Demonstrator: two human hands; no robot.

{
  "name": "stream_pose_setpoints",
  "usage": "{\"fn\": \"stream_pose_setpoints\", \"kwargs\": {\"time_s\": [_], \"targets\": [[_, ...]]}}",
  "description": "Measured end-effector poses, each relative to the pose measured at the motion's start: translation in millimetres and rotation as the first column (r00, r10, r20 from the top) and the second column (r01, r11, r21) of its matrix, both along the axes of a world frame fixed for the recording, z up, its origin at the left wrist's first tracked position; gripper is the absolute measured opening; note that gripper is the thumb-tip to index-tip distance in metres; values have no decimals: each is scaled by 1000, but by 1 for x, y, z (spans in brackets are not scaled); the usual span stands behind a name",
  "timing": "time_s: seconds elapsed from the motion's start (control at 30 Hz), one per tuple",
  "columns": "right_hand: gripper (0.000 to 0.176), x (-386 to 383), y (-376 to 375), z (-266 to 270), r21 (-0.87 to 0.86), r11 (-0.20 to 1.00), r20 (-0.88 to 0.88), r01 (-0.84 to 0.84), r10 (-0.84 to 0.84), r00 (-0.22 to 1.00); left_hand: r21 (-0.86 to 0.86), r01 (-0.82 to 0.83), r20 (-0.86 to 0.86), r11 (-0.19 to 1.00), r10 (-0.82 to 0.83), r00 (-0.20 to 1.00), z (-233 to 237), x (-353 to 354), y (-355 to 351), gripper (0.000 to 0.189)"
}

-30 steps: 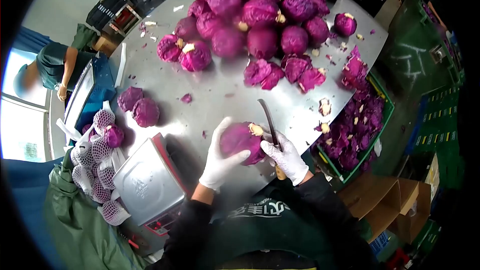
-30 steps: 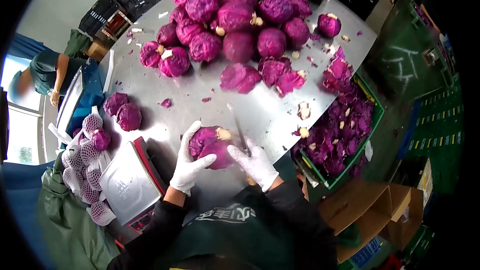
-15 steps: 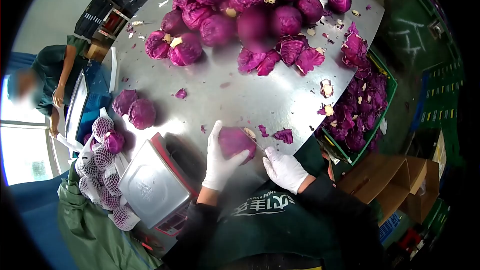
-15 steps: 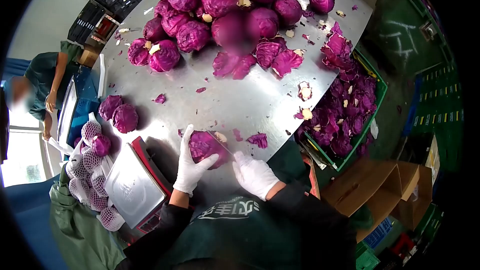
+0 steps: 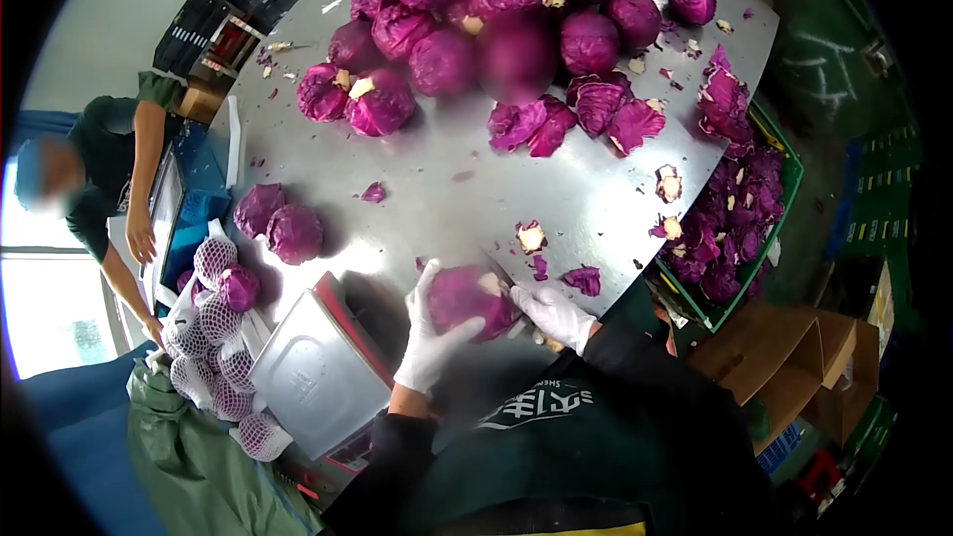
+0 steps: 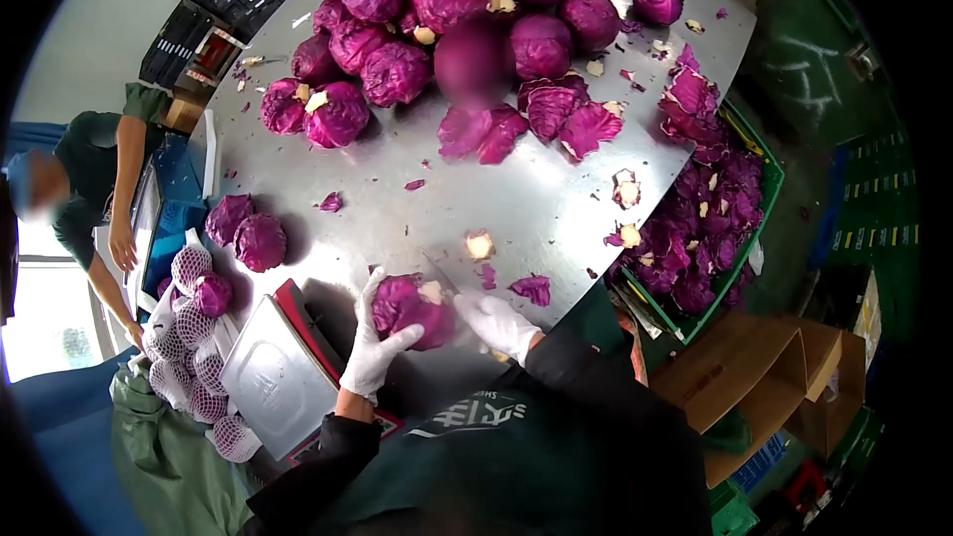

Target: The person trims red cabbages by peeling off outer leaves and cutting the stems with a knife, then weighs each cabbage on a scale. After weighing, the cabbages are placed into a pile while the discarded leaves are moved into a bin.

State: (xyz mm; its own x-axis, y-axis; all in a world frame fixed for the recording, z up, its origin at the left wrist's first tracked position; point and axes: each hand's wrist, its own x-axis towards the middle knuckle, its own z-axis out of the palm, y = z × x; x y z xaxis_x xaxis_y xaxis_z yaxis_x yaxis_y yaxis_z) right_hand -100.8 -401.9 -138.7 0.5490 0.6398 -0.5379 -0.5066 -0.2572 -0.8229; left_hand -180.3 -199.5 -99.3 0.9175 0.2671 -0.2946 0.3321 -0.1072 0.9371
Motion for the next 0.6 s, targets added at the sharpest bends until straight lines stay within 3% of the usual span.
{"fn": "stream_pose_setpoints", "kwargs": {"time_s": [0.07,0.1,0.13,0.17,0.2,0.23,0.27,0.3,0.33,0.43,0.47,0.5,0.57,0.6], "targets": [[59,-9,-4,-10,25,997,-106,75,-72,992,-177,50,28,983,-46,999,14,-4,-6,103],[56,-4,-7,9,12,996,-74,87,-86,994,-367,1,26,930,9,1000,30,2,-17,104],[54,1,-10,23,-4,995,-40,101,-101,994,-363,15,55,932,5,998,28,4,-21,103],[45,0,-9,3,94,978,298,184,-204,933,-361,29,86,932,2,996,26,5,-24,102],[41,7,-13,4,-42,987,491,156,-116,864,-359,43,117,932,-1,993,24,6,-28,102],[40,8,-16,9,-1,985,558,172,-142,818,-291,70,128,954,-33,991,25,9,-32,106],[40,9,-19,16,43,982,622,182,-169,765,-24,180,144,983,-174,974,29,12,-33,108],[39,12,-22,21,18,986,669,163,-133,731,247,275,121,929,-311,943,35,16,-29,109],[39,13,-23,23,-7,989,712,146,-97,696,497,348,59,795,-431,901,39,18,-25,111],[37,16,-21,25,4,994,743,111,-77,664,562,432,-36,706,-501,865,44,11,-5,114],[37,20,-18,25,26,995,742,101,-87,665,522,438,-31,732,-496,868,41,9,2,113],[34,23,-13,16,64,992,816,110,-115,567,481,442,-26,757,-491,871,39,7,9,113],[31,25,0,5,84,991,784,101,-128,607,365,444,-33,818,-465,884,33,2,17,112],[30,26,7,4,95,990,768,100,-137,625,405,417,-36,814,-441,897,37,3,9,110]]}}
